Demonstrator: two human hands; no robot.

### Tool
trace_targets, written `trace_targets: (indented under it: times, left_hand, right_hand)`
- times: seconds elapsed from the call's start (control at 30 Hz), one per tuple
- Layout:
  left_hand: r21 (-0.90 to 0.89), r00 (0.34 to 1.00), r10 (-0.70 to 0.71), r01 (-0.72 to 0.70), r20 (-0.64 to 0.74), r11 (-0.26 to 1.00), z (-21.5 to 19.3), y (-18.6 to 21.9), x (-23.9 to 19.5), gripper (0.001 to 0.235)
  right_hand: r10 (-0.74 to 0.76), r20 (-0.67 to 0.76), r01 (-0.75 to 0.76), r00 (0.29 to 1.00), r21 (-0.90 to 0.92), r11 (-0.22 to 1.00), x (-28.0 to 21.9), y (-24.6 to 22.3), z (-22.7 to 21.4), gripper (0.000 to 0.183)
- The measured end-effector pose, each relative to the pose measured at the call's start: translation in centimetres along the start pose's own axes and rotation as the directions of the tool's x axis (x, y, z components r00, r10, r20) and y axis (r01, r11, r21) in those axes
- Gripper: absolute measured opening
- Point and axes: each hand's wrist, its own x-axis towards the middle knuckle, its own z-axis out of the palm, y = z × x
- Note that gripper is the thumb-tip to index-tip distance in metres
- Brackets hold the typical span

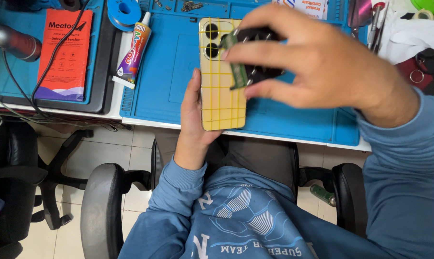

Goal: The person applies a yellow grid-patterned adhesive film to the back of a smartphone. They use a small green handheld device to press and smooth the film over the phone's surface, focusing on the camera module area.

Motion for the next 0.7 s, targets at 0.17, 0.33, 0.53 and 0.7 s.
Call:
trace_targets:
  times: [0.17, 0.33, 0.53, 0.7]
  left_hand:
    - [0.041, 0.991, 0.128, -0.127, -0.042, 0.991, 0.6, -0.1, 0.2, 0.053]
    - [0.132, 0.988, 0.146, -0.151, 0.046, 0.98, 1.2, -0.1, 0.1, 0.057]
    - [0.215, 0.993, 0.115, -0.121, 0.041, 0.969, 0.2, -0.4, 0.3, 0.062]
    - [0.227, 0.997, 0.053, -0.064, 0.054, 0.972, 0.1, -0.5, 0.2, 0.063]
  right_hand:
    - [-0.048, 0.067, 0.041, 0.997, 0.108, 0.993, 0.0, -2.4, 2.4, 0.049]
    - [-0.098, 0.146, 0.061, 0.984, 0.24, 0.969, -0.2, -3.4, 3.3, 0.044]
    - [-0.064, 0.026, 0.058, 0.998, 0.176, 0.983, -0.1, -2.3, 2.5, 0.052]
    - [-0.02, -0.081, 0.025, 0.997, 0.06, 0.998, -0.4, -0.2, 2.0, 0.05]
